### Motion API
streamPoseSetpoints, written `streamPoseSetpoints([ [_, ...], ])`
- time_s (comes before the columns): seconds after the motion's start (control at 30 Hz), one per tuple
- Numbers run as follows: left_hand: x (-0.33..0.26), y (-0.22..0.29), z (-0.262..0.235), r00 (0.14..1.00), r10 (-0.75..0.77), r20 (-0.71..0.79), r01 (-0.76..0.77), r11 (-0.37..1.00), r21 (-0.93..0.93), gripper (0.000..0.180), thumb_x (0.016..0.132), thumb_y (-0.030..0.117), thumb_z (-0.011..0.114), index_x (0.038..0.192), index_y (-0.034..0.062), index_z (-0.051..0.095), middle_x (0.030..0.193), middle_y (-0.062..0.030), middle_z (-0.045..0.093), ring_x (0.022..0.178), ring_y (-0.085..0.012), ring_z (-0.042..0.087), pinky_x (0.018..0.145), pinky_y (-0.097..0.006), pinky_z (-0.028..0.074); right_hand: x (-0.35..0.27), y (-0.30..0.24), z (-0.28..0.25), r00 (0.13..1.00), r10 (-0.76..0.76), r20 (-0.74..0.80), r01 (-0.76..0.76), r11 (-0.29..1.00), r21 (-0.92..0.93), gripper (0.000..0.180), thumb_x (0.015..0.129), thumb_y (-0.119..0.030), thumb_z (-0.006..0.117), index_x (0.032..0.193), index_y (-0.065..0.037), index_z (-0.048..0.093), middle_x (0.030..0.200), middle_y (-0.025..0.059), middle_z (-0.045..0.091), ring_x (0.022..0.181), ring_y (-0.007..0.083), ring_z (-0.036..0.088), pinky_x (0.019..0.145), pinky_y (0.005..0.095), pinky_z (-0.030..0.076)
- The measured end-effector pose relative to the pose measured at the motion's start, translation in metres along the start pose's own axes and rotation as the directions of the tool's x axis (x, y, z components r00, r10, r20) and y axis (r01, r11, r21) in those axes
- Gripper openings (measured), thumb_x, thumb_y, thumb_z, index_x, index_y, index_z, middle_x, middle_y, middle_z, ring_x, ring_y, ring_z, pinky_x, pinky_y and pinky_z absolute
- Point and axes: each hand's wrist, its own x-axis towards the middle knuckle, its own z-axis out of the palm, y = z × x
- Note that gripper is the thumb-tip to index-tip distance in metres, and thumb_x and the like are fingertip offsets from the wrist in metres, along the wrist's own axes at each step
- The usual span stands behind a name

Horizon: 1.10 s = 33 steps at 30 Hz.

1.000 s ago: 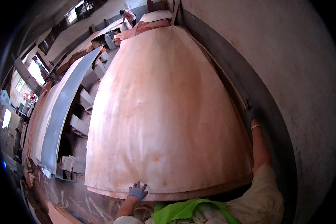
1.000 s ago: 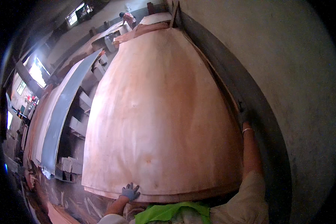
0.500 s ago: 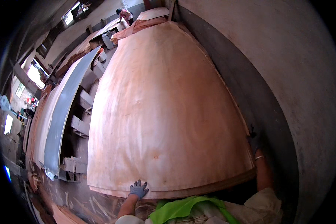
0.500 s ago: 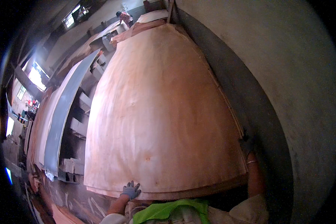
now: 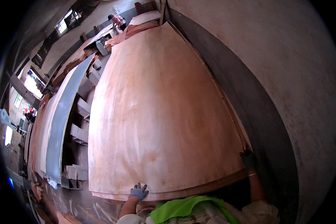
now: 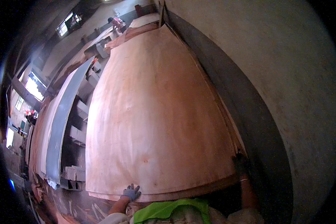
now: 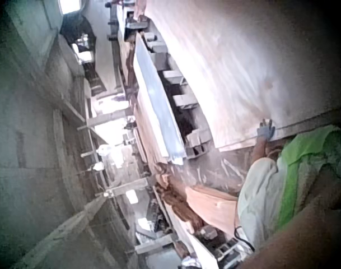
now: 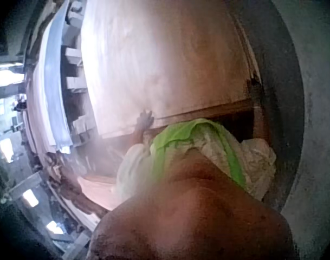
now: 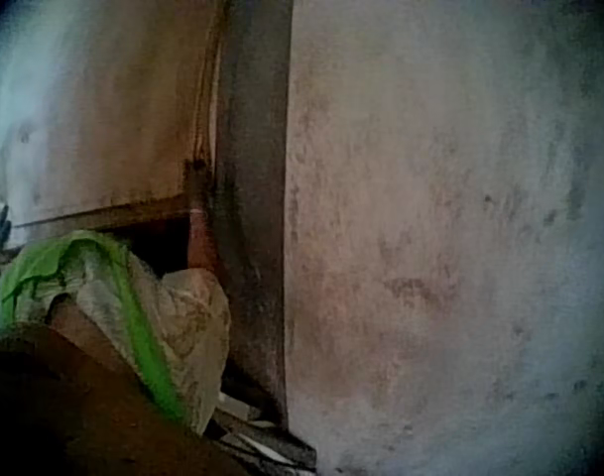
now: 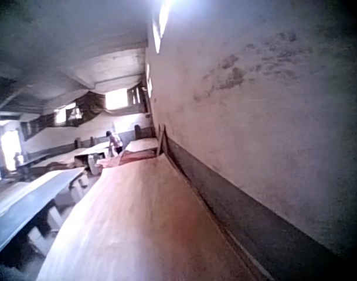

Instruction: The person processes large sheets of wood veneer by hand and using a tool. They lift a sheet from a stack, place it on a metal work surface, use a tool to trim or apply material to the edges, and then move the processed sheet onto another stack.

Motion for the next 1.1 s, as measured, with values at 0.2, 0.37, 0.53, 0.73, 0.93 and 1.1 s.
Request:
streamPoseSetpoints([
  [0.2, 0.005, -0.001, -0.003, 1.000, 0.003, 0.012, -0.004, 1.000, 0.014, 0.059, 0.087, 0.053, 0.036, 0.138, 0.0249, 0.028, 0.144, -0.0191, 0.016, 0.130, -0.0381, 0.023, 0.099, -0.054, 0.028, 0.003, 0.002, 0.034, 0.991, -0.133, -0.009, 0.131, 0.956, 0.261, 0.033, 0.081, -0.030, 0.060, 0.081, 0.003, 0.059, 0.067, 0.0148, 0.058, 0.063, 0.0225, 0.055, 0.060, 0.0365, 0.043],
  [0.37, 0.003, 0.004, -0.007, 0.998, -0.009, 0.062, 0.008, 1.000, 0.013, 0.061, 0.085, 0.054, 0.036, 0.138, 0.0264, 0.026, 0.145, -0.0183, 0.015, 0.130, -0.0375, 0.023, 0.099, -0.055, 0.027, -0.058, -0.086, 0.060, 0.985, -0.174, 0.016, 0.159, 0.928, 0.337, 0.032, 0.084, -0.028, 0.056, 0.077, 0.004, 0.057, 0.066, 0.0070, 0.055, 0.059, 0.0192, 0.049, 0.060, 0.0341, 0.043],
  [0.53, 0.007, 0.006, -0.011, 0.996, -0.029, 0.079, 0.023, 0.997, 0.071, 0.061, 0.085, 0.055, 0.035, 0.138, 0.0276, 0.026, 0.145, -0.0174, 0.016, 0.129, -0.0372, 0.026, 0.096, -0.056, 0.030, -0.094, -0.145, 0.107, 0.883, -0.093, 0.459, -0.282, 0.677, 0.680, 0.028, 0.088, -0.030, 0.053, 0.078, -0.003, 0.055, 0.057, 0.0018, 0.049, 0.048, 0.0100, 0.043, 0.043, 0.0262, 0.035],
  [0.73, 0.002, 0.001, -0.011, 0.998, -0.047, 0.027, 0.046, 0.997, 0.060, 0.058, 0.086, 0.053, 0.038, 0.137, 0.0308, 0.027, 0.145, -0.0143, 0.017, 0.127, -0.0360, 0.029, 0.094, -0.057, 0.031, -0.133, -0.194, 0.121, 0.826, -0.261, 0.500, -0.283, 0.576, 0.767, 0.025, 0.091, -0.025, 0.050, 0.079, -0.003, 0.055, 0.054, -0.0007, 0.045, 0.041, 0.0079, 0.036, 0.039, 0.0228, 0.030],
  [0.93, -0.006, -0.010, 0.007, 0.996, -0.034, -0.086, 0.030, 0.998, -0.046, 0.054, 0.086, 0.051, 0.038, 0.136, 0.0320, 0.031, 0.144, -0.0141, 0.021, 0.126, -0.0356, 0.030, 0.093, -0.055, 0.031, -0.140, -0.217, 0.154, 0.858, -0.220, 0.465, -0.294, 0.532, 0.794, 0.025, 0.090, -0.027, 0.052, 0.081, -0.004, 0.057, 0.056, -0.0002, 0.048, 0.044, 0.0086, 0.042, 0.038, 0.0243, 0.031],
  [1.1, -0.011, -0.021, 0.023, 0.979, -0.033, -0.199, -0.004, 0.983, -0.182, 0.052, 0.086, 0.049, 0.039, 0.135, 0.0324, 0.033, 0.144, -0.0128, 0.023, 0.126, -0.0350, 0.031, 0.094, -0.053, 0.032, -0.143, -0.196, 0.193, 0.901, 0.085, 0.426, -0.370, 0.662, 0.652, 0.034, 0.087, -0.039, 0.052, 0.072, -0.009, 0.053, 0.051, -0.0011, 0.043, 0.039, 0.0088, 0.035, 0.036, 0.0235, 0.027],
])
